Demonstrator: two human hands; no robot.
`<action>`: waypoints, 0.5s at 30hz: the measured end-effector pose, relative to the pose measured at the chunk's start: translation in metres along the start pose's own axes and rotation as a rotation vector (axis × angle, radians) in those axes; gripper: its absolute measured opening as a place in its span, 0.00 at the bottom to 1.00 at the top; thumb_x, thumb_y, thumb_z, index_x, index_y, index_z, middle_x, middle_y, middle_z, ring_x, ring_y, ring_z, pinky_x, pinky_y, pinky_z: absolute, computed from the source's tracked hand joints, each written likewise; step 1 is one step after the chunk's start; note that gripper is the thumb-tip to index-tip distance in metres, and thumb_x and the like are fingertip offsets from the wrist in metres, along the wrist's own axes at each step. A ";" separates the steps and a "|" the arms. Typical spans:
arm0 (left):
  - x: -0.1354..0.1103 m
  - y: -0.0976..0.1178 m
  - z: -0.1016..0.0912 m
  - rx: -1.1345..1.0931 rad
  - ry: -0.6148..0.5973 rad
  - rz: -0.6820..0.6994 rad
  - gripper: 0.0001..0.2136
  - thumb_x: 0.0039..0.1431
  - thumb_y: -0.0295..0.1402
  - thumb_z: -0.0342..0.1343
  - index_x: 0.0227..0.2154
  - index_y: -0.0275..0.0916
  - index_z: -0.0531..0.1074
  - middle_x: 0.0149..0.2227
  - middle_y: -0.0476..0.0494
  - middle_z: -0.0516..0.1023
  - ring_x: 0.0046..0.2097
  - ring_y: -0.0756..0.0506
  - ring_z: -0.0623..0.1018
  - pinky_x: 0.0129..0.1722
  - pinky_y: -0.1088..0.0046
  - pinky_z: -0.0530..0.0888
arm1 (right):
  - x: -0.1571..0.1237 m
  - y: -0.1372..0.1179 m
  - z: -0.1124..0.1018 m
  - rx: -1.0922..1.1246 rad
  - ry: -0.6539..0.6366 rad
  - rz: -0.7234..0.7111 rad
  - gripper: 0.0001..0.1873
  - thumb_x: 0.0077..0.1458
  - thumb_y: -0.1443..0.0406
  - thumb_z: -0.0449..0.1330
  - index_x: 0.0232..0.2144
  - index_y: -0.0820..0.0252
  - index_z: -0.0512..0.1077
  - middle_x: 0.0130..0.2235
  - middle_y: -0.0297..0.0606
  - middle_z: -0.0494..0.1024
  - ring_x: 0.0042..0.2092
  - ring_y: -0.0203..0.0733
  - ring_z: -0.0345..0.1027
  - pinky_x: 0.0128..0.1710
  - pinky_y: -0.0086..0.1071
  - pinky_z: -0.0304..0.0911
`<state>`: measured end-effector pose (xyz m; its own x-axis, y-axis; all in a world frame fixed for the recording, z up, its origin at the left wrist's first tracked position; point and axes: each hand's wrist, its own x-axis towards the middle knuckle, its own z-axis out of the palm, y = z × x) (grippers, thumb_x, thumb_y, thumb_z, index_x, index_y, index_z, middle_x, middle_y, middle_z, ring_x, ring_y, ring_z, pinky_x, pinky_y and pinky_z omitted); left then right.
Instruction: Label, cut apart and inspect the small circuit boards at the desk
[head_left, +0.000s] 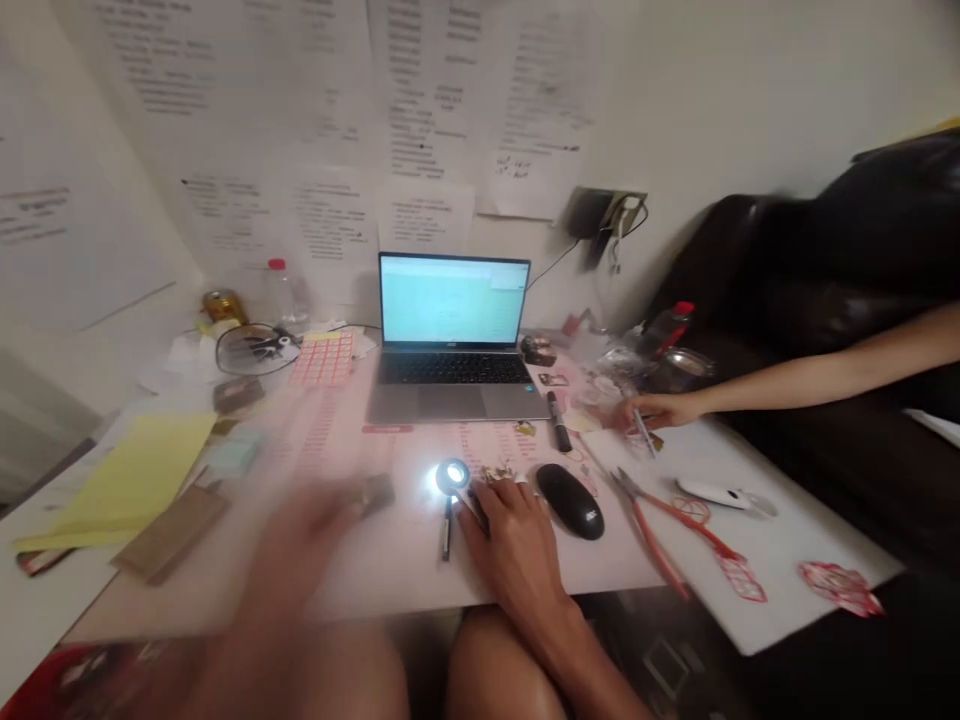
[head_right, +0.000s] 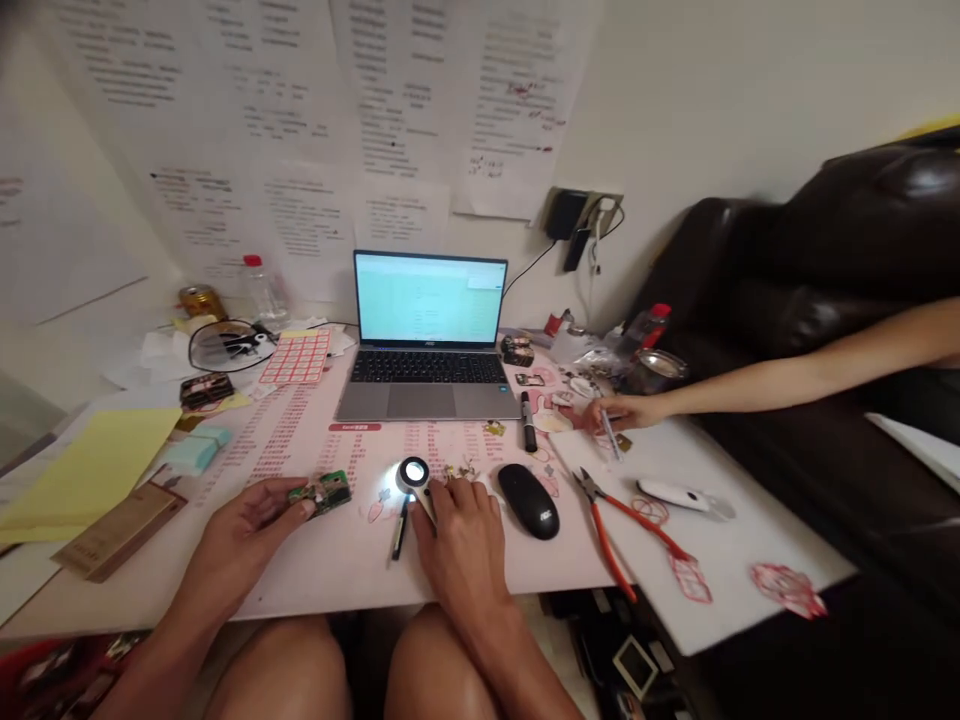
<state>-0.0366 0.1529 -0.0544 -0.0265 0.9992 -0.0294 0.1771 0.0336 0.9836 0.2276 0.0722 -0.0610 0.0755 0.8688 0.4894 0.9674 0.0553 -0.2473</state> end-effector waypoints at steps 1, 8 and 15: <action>0.000 0.001 0.000 0.001 0.010 -0.006 0.24 0.38 0.46 0.79 0.38 0.40 0.84 0.42 0.36 0.89 0.49 0.30 0.86 0.52 0.51 0.82 | 0.003 0.004 -0.003 -0.003 -0.023 0.023 0.12 0.69 0.60 0.61 0.50 0.59 0.78 0.42 0.47 0.81 0.45 0.55 0.72 0.46 0.45 0.66; 0.001 0.005 -0.001 0.003 0.053 -0.039 0.25 0.33 0.45 0.80 0.37 0.41 0.84 0.42 0.37 0.89 0.52 0.28 0.85 0.52 0.51 0.83 | 0.050 0.032 -0.015 -0.050 -0.217 0.180 0.11 0.66 0.62 0.62 0.43 0.66 0.78 0.42 0.53 0.79 0.45 0.56 0.75 0.41 0.40 0.68; 0.005 0.007 -0.003 0.033 0.042 -0.065 0.21 0.32 0.45 0.78 0.34 0.52 0.84 0.43 0.48 0.90 0.57 0.25 0.84 0.52 0.47 0.84 | 0.076 0.027 -0.022 0.006 -0.432 0.116 0.09 0.61 0.73 0.61 0.31 0.63 0.80 0.37 0.50 0.83 0.37 0.46 0.78 0.34 0.32 0.63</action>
<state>-0.0388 0.1577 -0.0474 -0.0800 0.9932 -0.0848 0.2060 0.0997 0.9734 0.2651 0.1290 -0.0121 0.0743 0.9951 0.0645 0.9568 -0.0529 -0.2858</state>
